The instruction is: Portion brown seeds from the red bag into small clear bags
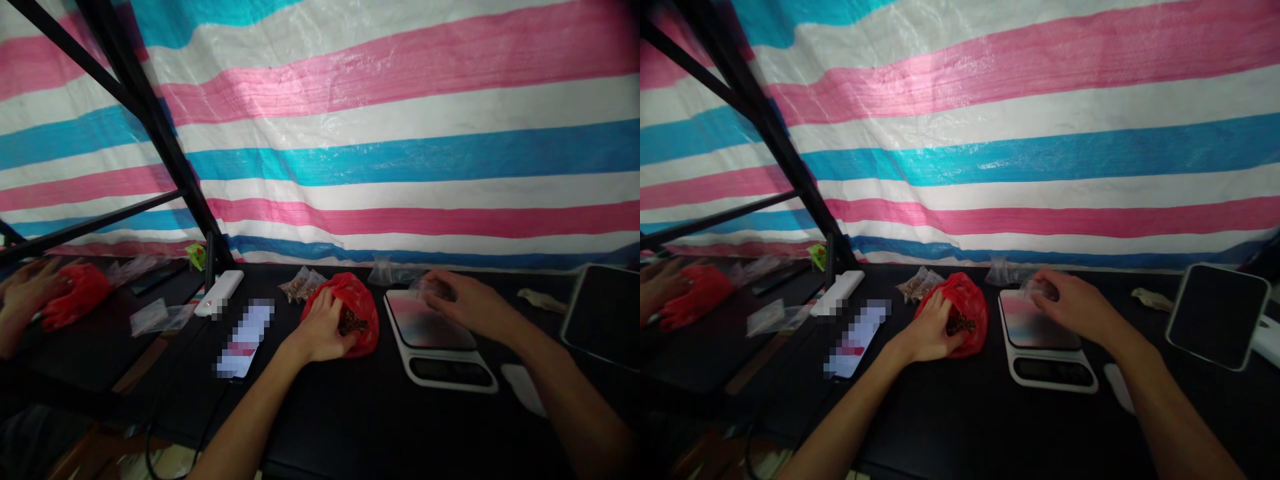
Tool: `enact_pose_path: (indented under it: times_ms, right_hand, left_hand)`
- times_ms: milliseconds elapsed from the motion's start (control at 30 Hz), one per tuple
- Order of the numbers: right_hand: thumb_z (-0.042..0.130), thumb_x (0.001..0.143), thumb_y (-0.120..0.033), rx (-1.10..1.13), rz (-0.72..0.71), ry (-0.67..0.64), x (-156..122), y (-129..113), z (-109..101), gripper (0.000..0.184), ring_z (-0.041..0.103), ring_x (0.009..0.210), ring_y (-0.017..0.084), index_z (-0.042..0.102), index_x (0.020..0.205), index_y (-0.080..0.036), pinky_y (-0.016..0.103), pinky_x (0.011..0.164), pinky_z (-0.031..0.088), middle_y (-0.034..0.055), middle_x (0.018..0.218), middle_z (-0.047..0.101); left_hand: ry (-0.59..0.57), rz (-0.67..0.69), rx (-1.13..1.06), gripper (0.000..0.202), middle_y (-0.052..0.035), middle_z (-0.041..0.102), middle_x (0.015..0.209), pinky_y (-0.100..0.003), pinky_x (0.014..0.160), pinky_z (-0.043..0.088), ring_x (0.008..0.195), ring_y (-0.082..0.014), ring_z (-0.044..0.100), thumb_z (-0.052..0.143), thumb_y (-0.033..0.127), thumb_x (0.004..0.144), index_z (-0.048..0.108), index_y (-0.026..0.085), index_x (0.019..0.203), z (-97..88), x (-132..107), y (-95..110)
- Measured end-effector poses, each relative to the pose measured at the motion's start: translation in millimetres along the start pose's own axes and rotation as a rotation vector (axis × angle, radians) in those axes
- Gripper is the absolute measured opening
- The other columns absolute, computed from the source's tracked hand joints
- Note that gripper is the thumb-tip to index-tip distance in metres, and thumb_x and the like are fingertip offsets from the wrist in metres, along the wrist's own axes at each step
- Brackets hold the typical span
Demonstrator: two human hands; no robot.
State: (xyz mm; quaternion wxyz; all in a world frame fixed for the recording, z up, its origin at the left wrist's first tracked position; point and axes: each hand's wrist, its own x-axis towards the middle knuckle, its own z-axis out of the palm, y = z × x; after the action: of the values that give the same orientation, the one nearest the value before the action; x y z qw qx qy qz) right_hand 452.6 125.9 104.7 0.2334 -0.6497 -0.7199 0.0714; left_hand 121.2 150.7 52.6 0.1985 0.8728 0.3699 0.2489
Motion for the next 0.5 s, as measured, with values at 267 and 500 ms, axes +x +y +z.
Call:
enact_pose_path:
  times_ms: [267,500]
  right_hand:
    - [0.073,0.081,-0.055,0.154,-0.127,-0.095,-4.0,11.2,9.6,0.05,0.068,0.089,0.026,0.068,0.122,-0.026,0.038,0.076,0.056,0.0053,0.099,0.07]
    - [0.048,0.098,-0.055,0.092,0.022,0.272,9.7,21.3,-6.2,0.04,0.069,0.09,0.029,0.071,0.096,-0.022,0.046,0.084,0.051,0.0103,0.096,0.074]
  left_hand:
    - [0.132,0.088,-0.042,0.045,-0.0117,0.053,0.136,-0.051,0.115,0.042,0.132,-0.0306,0.049,0.064,0.019,0.085,0.059,0.025,0.129,-13.3,6.5,10.4]
    - [0.442,0.022,-0.072,0.024,-0.0073,0.059,0.111,-0.041,0.1,0.048,0.11,-0.0231,0.058,0.045,0.008,0.09,0.063,0.021,0.099,-20.7,10.5,3.4]
